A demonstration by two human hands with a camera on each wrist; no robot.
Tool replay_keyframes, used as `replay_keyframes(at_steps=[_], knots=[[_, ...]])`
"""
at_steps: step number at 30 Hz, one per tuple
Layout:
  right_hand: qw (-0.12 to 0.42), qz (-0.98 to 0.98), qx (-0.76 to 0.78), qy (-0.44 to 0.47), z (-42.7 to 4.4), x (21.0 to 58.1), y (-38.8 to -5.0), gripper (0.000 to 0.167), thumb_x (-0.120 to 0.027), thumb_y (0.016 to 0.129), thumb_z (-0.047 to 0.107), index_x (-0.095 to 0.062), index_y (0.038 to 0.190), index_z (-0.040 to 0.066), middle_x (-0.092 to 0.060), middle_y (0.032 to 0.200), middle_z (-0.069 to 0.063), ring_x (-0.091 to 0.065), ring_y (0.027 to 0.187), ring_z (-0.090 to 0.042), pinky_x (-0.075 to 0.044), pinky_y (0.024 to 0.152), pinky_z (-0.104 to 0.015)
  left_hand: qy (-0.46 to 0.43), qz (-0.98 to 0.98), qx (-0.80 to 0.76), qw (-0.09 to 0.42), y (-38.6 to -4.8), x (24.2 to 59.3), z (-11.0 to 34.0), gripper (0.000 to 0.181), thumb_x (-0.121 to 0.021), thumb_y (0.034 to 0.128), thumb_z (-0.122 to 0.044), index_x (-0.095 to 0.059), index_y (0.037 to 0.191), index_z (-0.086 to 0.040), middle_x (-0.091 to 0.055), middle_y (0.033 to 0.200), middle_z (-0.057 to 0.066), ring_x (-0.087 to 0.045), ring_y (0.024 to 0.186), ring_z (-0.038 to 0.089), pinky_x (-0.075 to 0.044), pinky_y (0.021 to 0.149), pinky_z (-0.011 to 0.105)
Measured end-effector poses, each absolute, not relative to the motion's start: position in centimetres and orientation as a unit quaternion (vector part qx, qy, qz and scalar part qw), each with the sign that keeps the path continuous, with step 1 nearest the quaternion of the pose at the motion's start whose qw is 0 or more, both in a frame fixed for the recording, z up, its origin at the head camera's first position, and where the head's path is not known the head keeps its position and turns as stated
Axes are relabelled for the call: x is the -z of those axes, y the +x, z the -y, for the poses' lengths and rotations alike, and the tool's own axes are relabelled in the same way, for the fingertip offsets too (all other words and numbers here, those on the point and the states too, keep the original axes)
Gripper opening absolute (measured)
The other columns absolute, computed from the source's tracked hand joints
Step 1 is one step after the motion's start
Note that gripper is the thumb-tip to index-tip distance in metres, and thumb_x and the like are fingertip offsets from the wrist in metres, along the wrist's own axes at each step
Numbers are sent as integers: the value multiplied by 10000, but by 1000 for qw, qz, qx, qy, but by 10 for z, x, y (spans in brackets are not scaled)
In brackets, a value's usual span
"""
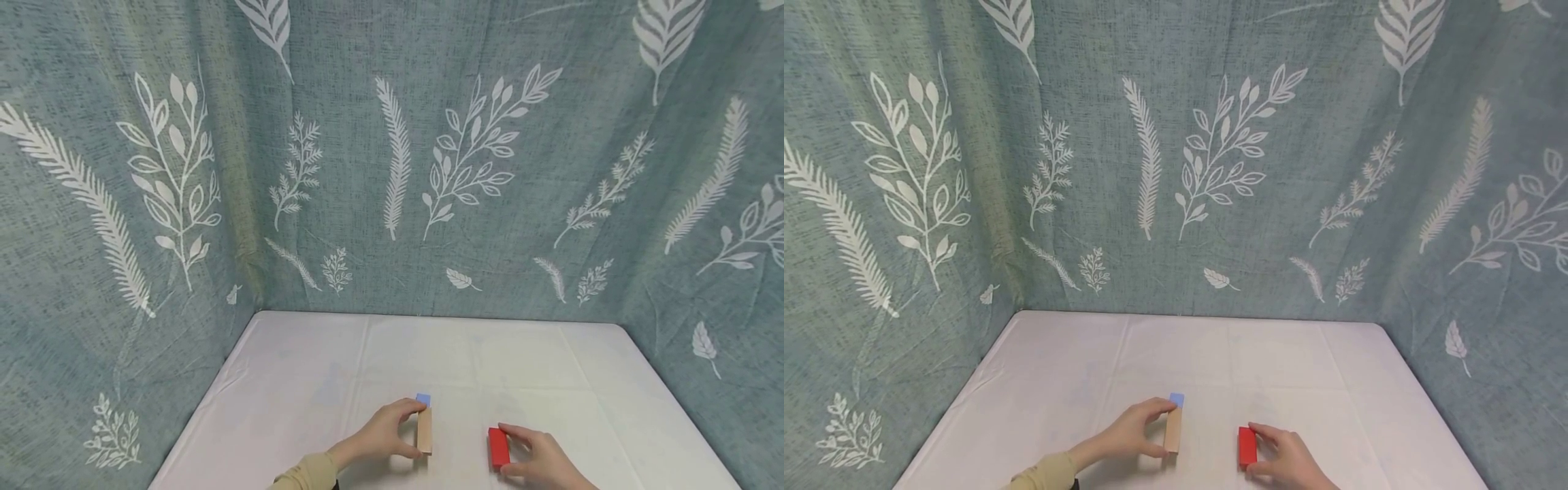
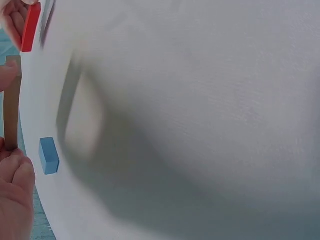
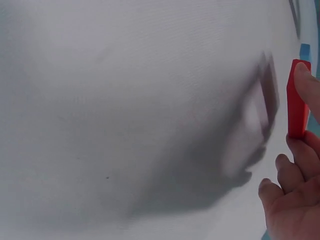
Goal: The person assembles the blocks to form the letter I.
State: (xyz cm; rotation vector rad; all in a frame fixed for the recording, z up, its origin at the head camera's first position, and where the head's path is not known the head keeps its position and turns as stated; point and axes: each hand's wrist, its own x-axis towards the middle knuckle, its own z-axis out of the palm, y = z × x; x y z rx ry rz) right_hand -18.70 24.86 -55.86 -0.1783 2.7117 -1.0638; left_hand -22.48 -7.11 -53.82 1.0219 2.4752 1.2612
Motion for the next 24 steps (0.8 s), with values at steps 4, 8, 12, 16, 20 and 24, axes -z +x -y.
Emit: replay_keyframes(at_steps=[4, 8, 12, 16, 20, 24], knots=[[80, -918, 370, -118, -251, 552, -186, 723, -831, 684, 306, -562, 1294, 24, -602, 1284, -158, -522, 1204, -410, -507, 931, -532, 339, -829, -435, 91, -226, 536, 70, 733, -824, 707, -139, -475, 1317, 68, -529, 1328, 145, -503, 1252, 320, -434, 1077, 328], [60, -912, 376, -152, -253, 548, -186, 718, -821, 701, 304, -555, 1293, -4, -605, 1282, -160, -523, 1197, -411, -524, 921, -474, 337, -827, -442, 83, -227, 537, 70, 738, -821, 711, -137, -464, 1320, 78, -523, 1330, 157, -496, 1254, 339, -429, 1079, 350], [53, -908, 382, -163, -253, 546, -188, 720, -819, 704, 306, -552, 1297, -2, -603, 1287, -158, -528, 1189, -415, -527, 924, -456, 332, -827, -446, 78, -229, 537, 70, 745, -817, 717, -144, -453, 1331, 72, -512, 1341, 173, -491, 1253, 357, -422, 1078, 379], [52, -905, 391, -158, -251, 545, -189, 718, -826, 697, 300, -556, 1295, 7, -604, 1287, -155, -535, 1183, -414, -532, 918, -453, 315, -837, -442, 71, -230, 537, 69, 751, -819, 715, -172, -458, 1334, 52, -513, 1352, 156, -491, 1258, 347, -427, 1078, 381], [54, -904, 396, -153, -249, 544, -189, 723, -828, 695, 310, -558, 1296, 13, -604, 1288, -149, -532, 1191, -406, -536, 916, -448, 305, -848, -430, 53, -232, 538, 69, 749, -828, 703, -179, -476, 1324, 49, -526, 1344, 145, -500, 1255, 331, -445, 1065, 379], [52, -904, 396, -156, -248, 543, -189, 725, -824, 699, 327, -557, 1299, 18, -605, 1291, -139, -536, 1194, -392, -533, 926, -436, 306, -850, -427, 41, -233, 539, 69, 748, -834, 693, -160, -482, 1312, 65, -534, 1331, 159, -507, 1244, 337, -456, 1052, 390]])
